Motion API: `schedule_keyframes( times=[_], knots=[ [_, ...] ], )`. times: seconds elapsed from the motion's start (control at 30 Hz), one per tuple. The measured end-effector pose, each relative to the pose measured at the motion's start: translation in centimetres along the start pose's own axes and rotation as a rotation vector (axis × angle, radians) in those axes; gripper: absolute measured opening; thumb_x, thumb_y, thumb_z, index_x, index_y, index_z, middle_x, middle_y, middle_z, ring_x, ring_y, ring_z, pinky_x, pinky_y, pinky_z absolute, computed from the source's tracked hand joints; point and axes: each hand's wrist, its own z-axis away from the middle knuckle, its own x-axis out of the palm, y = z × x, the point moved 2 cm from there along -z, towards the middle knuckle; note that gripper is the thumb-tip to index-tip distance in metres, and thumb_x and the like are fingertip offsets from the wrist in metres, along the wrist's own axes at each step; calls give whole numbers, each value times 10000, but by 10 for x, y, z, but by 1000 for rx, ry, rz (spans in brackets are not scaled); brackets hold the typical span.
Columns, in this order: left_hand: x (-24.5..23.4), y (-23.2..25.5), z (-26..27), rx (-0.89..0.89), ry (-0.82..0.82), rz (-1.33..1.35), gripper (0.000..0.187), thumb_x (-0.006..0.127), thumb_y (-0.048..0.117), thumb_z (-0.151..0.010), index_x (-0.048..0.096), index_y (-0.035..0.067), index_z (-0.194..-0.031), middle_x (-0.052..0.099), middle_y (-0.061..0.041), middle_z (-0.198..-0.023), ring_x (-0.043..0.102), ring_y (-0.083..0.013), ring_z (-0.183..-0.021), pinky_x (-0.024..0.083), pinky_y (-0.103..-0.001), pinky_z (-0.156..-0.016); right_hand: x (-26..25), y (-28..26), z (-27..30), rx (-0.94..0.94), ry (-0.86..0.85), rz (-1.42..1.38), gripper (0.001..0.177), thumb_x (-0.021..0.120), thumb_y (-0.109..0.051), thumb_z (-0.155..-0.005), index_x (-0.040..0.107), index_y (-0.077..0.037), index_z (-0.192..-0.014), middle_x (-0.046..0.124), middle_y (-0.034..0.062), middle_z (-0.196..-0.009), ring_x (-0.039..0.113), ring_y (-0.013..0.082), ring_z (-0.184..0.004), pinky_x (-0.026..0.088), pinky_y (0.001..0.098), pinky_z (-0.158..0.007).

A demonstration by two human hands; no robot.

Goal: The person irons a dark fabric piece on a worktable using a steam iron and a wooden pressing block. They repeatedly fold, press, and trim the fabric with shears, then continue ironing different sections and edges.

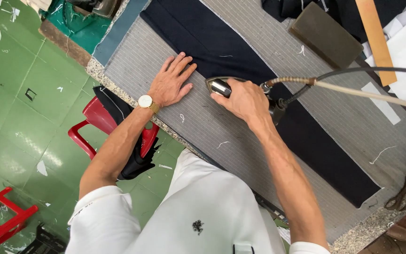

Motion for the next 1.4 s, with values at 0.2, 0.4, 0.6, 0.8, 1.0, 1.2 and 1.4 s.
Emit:
schedule_keyframes(
  times=[0.2,0.4,0.6,0.8,1.0,1.2,1.4],
  knots=[
    [-7,-8,-8,45,23,9,530,337,423,-1097,523,126,-1494,493,-139,-1488,377,-318,-1468,232,-529,-1184,4,-3,-19,-22,-17,-2,505,695,-542,-888,734,-66,-1053,758,248,-901,749,448,-889,583,528,-774],
    [-16,-29,-50,178,122,20,448,458,481,-1072,688,127,-1223,637,-78,-1137,579,-257,-1193,373,-465,-1054,-5,-7,-21,7,-32,-6,506,683,-545,-854,739,-74,-1031,763,246,-907,746,457,-905,585,545,-784],
    [-18,2,-175,322,154,57,468,674,434,-1018,658,46,-1281,661,-134,-1122,611,-288,-1118,460,-426,-982,2,1,-24,2,-42,-90,527,653,-560,-849,740,-72,-1029,760,247,-895,745,460,-904,590,539,-795],
    [25,89,-309,602,-114,-56,933,766,548,-904,411,-43,-1531,443,-224,-1549,452,-398,-1358,348,-488,-1141,15,6,-30,10,-38,-50,508,664,-603,-863,711,-112,-985,762,146,-935,716,411,-870,538,539,-689],
    [86,149,-380,610,-171,-180,1060,785,673,-758,472,1,-1515,492,-241,-1474,496,-410,-1251,376,-529,-1025,35,14,-34,-27,31,-72,548,621,-655,-840,715,-135,-987,765,109,-858,730,388,-787,554,511,-642],
    [51,157,-366,640,-39,-136,862,770,731,-664,641,12,-1122,569,-178,-1024,501,-360,-973,424,-459,-856,47,17,-41,-91,122,-108,558,667,-633,-833,688,-88,-952,759,101,-822,725,372,-796,535,507,-668],
    [-43,113,-284,414,-22,69,820,843,466,-749,549,-97,-1268,558,-255,-1119,512,-429,-1001,397,-504,-880,41,18,-43,-68,62,-111,480,650,-597,-869,738,-131,-943,771,113,-921,739,371,-861,543,512,-708]
  ],
)
